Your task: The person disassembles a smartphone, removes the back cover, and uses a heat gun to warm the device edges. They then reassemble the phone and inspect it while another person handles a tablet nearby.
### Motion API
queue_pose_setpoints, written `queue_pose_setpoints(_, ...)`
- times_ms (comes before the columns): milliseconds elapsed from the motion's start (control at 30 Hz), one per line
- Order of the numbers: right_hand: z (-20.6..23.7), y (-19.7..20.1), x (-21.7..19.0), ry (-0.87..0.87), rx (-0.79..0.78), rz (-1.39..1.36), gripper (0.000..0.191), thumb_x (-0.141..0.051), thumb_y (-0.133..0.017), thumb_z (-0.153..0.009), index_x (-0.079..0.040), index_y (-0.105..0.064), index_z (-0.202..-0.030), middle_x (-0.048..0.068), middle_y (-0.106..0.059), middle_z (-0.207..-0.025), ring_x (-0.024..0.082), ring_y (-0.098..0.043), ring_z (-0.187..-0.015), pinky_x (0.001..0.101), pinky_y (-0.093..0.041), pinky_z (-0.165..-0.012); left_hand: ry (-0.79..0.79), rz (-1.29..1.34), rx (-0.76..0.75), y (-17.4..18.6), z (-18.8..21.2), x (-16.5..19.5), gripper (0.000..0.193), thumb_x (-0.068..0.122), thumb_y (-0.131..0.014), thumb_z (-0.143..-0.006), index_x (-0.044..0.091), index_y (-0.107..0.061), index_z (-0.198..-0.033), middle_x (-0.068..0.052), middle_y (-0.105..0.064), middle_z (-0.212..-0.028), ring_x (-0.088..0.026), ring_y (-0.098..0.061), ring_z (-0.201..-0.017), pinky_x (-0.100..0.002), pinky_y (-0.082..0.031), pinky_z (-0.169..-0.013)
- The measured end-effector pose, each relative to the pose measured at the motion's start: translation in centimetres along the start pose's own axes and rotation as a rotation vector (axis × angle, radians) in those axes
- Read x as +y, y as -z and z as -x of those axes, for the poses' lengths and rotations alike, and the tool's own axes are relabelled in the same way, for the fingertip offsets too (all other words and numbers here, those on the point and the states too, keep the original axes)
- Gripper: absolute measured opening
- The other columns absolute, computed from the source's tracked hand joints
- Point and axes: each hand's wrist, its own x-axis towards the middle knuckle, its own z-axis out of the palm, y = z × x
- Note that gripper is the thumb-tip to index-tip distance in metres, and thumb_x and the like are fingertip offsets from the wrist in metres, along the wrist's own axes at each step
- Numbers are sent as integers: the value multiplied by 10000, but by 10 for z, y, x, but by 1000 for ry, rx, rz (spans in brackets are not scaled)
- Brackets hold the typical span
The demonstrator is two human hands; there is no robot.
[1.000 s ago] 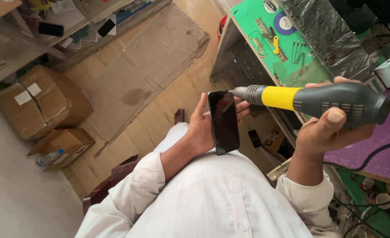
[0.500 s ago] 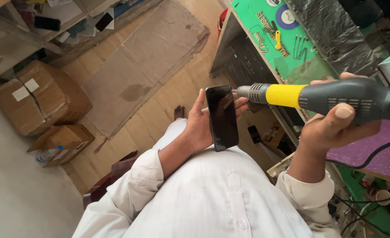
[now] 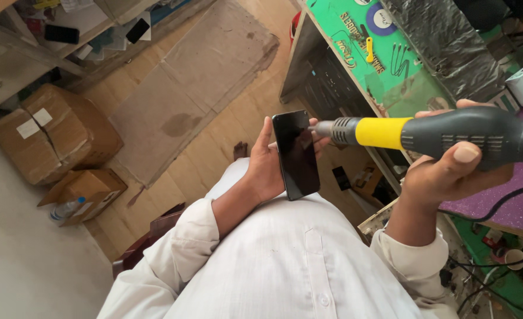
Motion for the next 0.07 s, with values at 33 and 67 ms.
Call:
queue_pose_setpoints(33,1,-1,-1,-4,5,-3,574,-417,-577,-1177,-22,-247,-1430,249,-591,-1266,323,-698,-803,412,-657,-721,-16,-3,-2,0,-1,-1,865,741,-328,-1035,81,-411,-1589,-128,-492,-1541,-286,-414,-1491,-390,-341,-1230)
queue_pose_setpoints(67,-9,7,-2,-2,7,-1,574,-417,-577,-1177,-22,-247,-1430,249,-591,-1266,323,-698,-803,412,-657,-721,-26,-26,25,0,-1,-1,879,742,-323,-1022,82,-382,-1599,-122,-478,-1557,-282,-400,-1499,-395,-328,-1248)
